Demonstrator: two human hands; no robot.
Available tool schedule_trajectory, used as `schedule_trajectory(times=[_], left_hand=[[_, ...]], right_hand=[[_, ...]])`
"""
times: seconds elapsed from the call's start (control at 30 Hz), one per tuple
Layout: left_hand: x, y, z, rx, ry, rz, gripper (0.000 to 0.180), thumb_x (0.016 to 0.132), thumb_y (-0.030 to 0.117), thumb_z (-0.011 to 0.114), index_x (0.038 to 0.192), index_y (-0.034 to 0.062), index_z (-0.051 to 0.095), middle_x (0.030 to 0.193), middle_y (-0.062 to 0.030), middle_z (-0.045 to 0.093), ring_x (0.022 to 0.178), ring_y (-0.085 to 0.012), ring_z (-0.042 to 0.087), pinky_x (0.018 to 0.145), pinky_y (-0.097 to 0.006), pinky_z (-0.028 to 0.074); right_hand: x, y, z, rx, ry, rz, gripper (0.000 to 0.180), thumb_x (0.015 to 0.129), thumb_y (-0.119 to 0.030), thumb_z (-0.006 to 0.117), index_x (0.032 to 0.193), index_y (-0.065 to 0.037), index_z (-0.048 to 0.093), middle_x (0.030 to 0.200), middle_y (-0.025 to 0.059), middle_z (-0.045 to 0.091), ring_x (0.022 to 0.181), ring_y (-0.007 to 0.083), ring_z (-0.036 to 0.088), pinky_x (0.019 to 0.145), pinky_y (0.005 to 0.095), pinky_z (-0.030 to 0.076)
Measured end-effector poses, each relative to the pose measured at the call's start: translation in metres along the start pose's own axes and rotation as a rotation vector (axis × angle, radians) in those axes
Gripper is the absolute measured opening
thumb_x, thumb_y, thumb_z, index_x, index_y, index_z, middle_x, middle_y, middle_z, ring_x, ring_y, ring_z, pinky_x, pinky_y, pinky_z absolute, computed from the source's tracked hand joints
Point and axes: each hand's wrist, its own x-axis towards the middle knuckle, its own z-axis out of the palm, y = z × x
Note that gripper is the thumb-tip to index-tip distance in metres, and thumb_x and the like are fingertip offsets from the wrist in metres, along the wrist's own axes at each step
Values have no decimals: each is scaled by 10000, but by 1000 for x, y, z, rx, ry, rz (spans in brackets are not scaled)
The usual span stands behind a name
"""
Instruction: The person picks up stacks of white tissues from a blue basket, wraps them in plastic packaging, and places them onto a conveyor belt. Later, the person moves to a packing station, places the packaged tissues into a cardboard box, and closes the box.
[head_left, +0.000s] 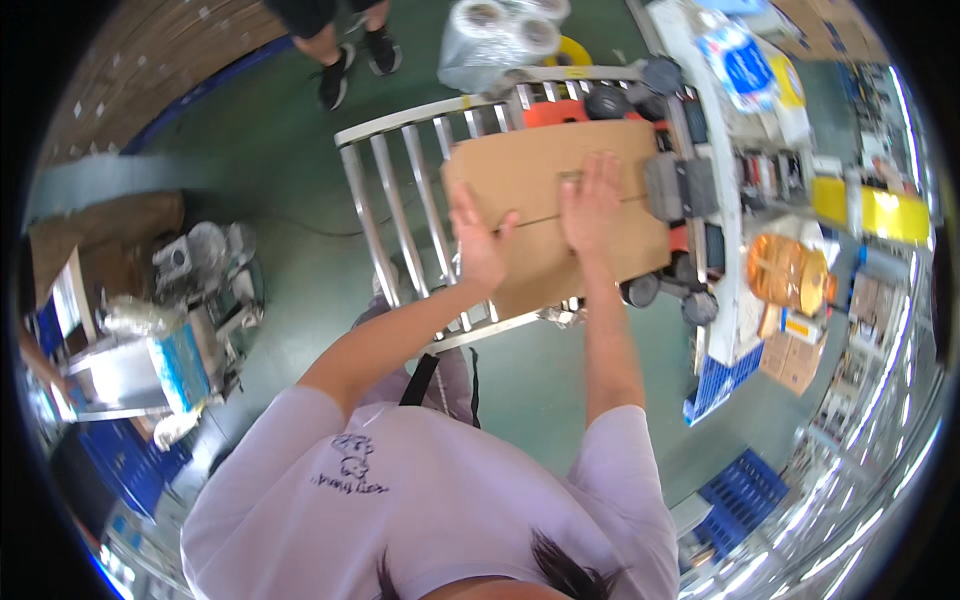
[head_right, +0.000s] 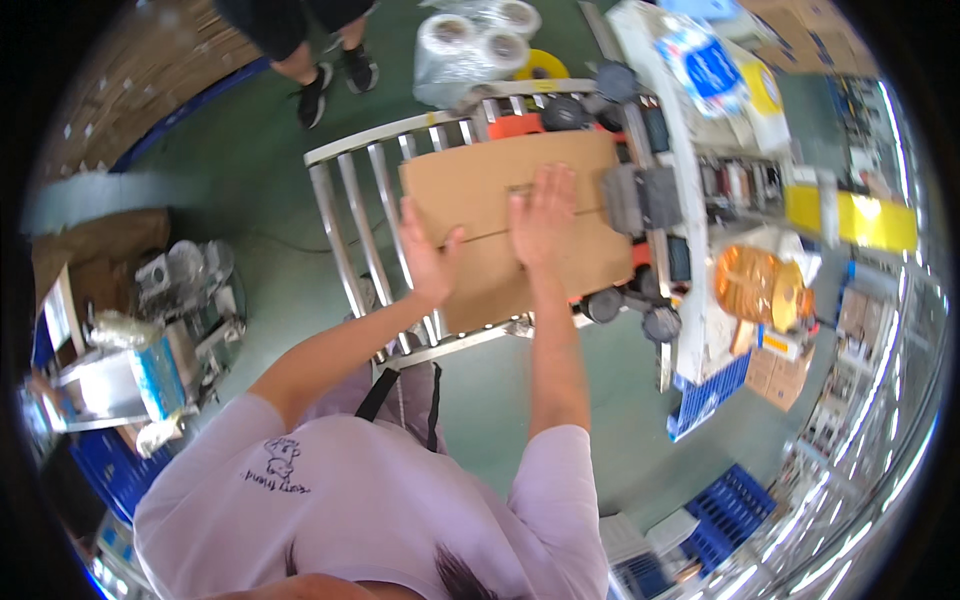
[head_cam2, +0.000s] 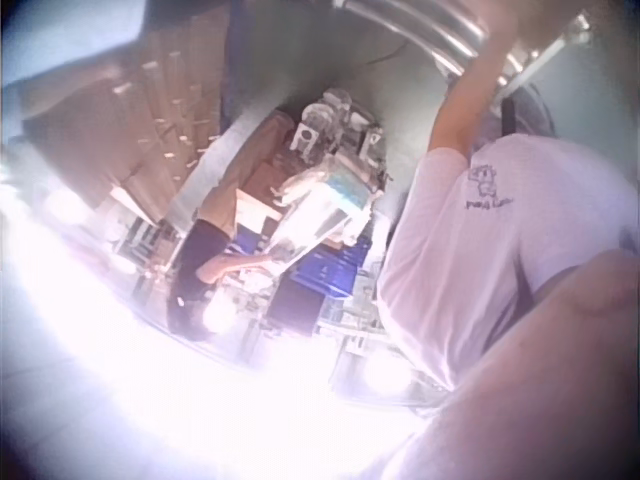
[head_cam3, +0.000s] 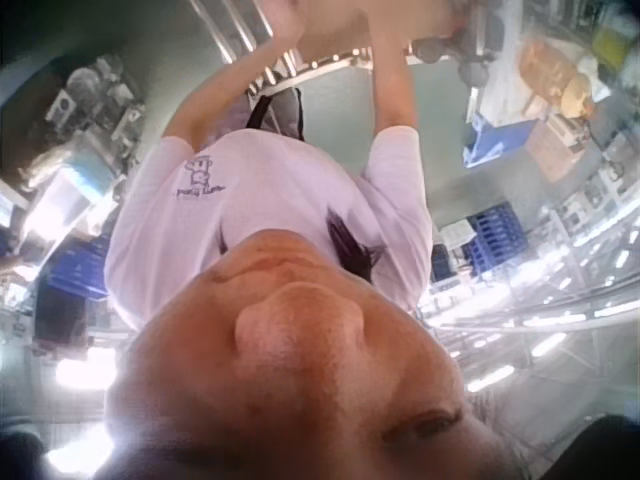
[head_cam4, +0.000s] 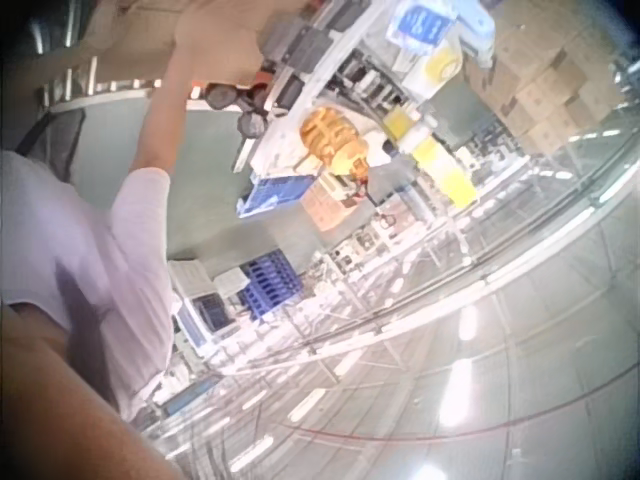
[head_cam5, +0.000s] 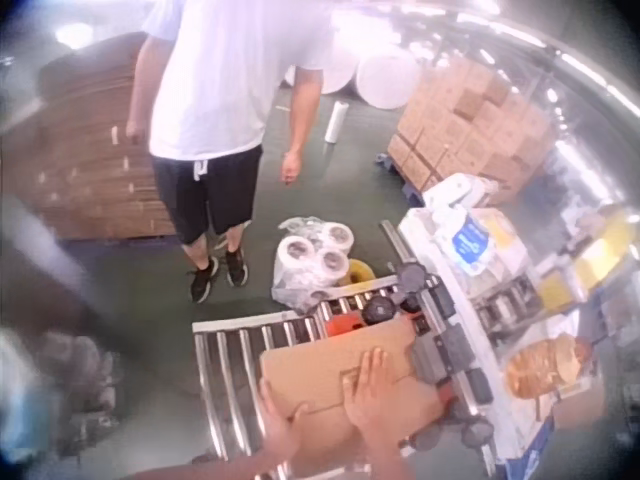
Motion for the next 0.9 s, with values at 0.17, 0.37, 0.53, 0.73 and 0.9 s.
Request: schedule_trajectory(times=[0.17, 0.37, 0.53, 0.73, 0.9], left_hand=[[0, -45, 11, -163, -417, 15, 691, 883, 441, 407, 1388, 67, 118, 1349, -243, 289, 1260, -374, 267, 1018, -378, 269], [-90, -189, -168, 175, -653, 6, 282, 829, 339, 493, 992, 114, 540, 832, -169, 596, 813, -340, 583, 712, -457, 447], [-269, -238, -373, 501, 231, -1040, 293, 755, 210, 522, 1022, 125, 607, 985, -132, 616, 924, -298, 584, 791, -418, 470], [-623, -248, -334, 316, 1055, -1607, 293, 698, 157, 533, 924, -17, 599, 962, -236, 596, 939, -378, 563, 831, -427, 441], [-705, -258, -247, -108, 1141, -1769, 229, 656, 93, 532, 806, -34, 651, 872, -246, 618, 891, -352, 603, 782, -391, 472]], right_hand=[[-11, -42, -13, 193, -11, -162, 666, 860, -348, 437, 1345, 47, 210, 1402, 251, 181, 1311, 376, 152, 1074, 449, 115], [-20, -33, -3, -37, 166, -320, 671, 881, -426, 404, 1347, 22, 229, 1407, 206, 209, 1312, 337, 180, 1086, 412, 134], [9, 44, 34, -108, 468, -536, 551, 858, -360, 464, 1231, 43, 424, 1320, 201, 373, 1225, 359, 335, 1036, 453, 235], [-29, -36, 44, -15, 489, -583, 429, 772, -288, 547, 1103, -17, 523, 1232, 199, 418, 1140, 351, 385, 977, 440, 297], [-189, -165, 62, -121, -148, -927, 337, 700, -228, 616, 997, -68, 605, 1158, 196, 456, 1068, 343, 426, 928, 428, 349]])
